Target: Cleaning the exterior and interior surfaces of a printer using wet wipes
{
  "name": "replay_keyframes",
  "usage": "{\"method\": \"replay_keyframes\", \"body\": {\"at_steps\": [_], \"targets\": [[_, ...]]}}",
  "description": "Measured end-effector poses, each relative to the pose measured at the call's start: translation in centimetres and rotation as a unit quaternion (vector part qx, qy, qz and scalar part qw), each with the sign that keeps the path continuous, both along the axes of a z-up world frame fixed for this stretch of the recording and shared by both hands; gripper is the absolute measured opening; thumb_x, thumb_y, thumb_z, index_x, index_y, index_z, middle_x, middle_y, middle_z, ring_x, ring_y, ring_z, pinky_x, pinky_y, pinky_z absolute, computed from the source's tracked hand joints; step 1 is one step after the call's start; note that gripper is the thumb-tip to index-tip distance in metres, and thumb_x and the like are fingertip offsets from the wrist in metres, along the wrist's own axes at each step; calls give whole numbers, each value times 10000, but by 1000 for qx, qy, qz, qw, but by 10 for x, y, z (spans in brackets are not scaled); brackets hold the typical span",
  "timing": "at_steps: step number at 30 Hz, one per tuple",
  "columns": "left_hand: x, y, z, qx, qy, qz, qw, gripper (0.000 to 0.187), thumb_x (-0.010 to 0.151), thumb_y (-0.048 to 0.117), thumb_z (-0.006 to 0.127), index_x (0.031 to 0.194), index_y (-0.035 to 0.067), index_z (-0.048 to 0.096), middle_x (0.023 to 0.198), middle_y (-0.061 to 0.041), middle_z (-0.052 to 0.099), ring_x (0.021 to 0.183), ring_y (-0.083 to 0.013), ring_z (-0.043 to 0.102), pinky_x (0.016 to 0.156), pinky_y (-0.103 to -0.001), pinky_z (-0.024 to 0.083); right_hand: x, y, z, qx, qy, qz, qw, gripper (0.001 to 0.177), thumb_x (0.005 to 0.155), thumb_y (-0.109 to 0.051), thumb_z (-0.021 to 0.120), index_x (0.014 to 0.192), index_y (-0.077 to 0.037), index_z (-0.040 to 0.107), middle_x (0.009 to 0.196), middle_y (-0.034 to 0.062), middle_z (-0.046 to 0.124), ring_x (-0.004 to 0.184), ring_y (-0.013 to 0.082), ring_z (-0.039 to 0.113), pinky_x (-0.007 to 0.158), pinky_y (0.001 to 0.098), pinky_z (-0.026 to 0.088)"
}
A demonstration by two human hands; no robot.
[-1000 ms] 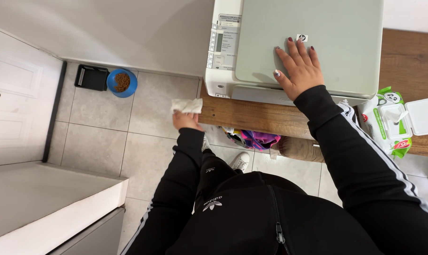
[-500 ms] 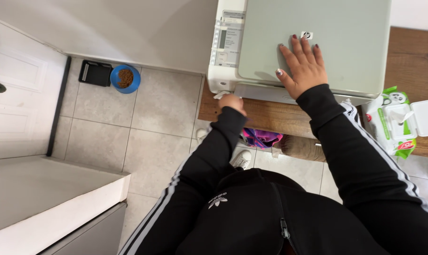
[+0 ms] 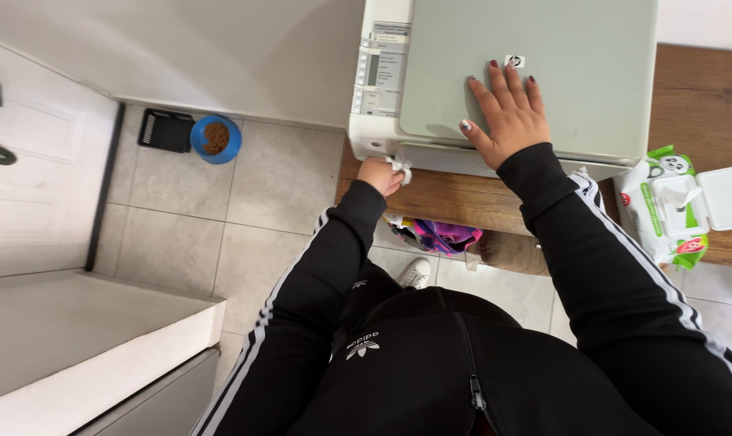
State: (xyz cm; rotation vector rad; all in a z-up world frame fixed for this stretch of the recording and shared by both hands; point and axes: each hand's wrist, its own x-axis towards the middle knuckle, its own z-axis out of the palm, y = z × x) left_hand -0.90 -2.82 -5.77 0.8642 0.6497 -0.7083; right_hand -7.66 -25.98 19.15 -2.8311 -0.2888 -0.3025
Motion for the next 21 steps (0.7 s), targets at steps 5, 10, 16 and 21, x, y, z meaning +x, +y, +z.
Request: {"method": "replay_keyframes", "body": {"at_steps": [5, 10, 16, 21], "targets": [[-1, -13, 111, 537, -299, -521, 593, 253, 777, 199, 628, 966, 44, 689, 1018, -141, 688, 953, -327, 649, 815, -410, 528, 0, -1, 2, -2, 13, -6, 1000, 732, 998, -587, 204, 1479, -72, 402, 1552, 225, 286, 1440, 376, 183, 1141, 531, 87], [-11, 16, 125, 515, -424, -427, 611, 281, 845, 73, 447, 1047, 58, 640, 1000, -203, 674, 954, -406, 617, 831, -459, 489, 12, -19, -15, 78, -4, 2, 997, 536, 960, -328, 317, 1419, -101, 477, 1491, 178, 394, 1416, 379, 256, 1133, 524, 148], [-29, 23, 184, 540, -465, -415, 566, 164, 941, 133, 464, 1018, 79, 598, 919, -138, 676, 955, -317, 674, 819, -403, 558, -32, -37, -48, 44, -235, 6, 971, 325, 840, -323, 731, 1133, -182, 711, 1060, 52, 643, 1066, 295, 603, 915, 425, 473], [-40, 23, 199, 536, -471, -415, 565, 183, 946, 87, 452, 1033, 32, 603, 925, -182, 676, 948, -357, 672, 822, -430, 557, -77, -23, -71, -68, -234, -30, 969, 419, 765, -407, 771, 1131, -223, 678, 1049, 17, 551, 1008, 255, 575, 850, 370, 462]]}}
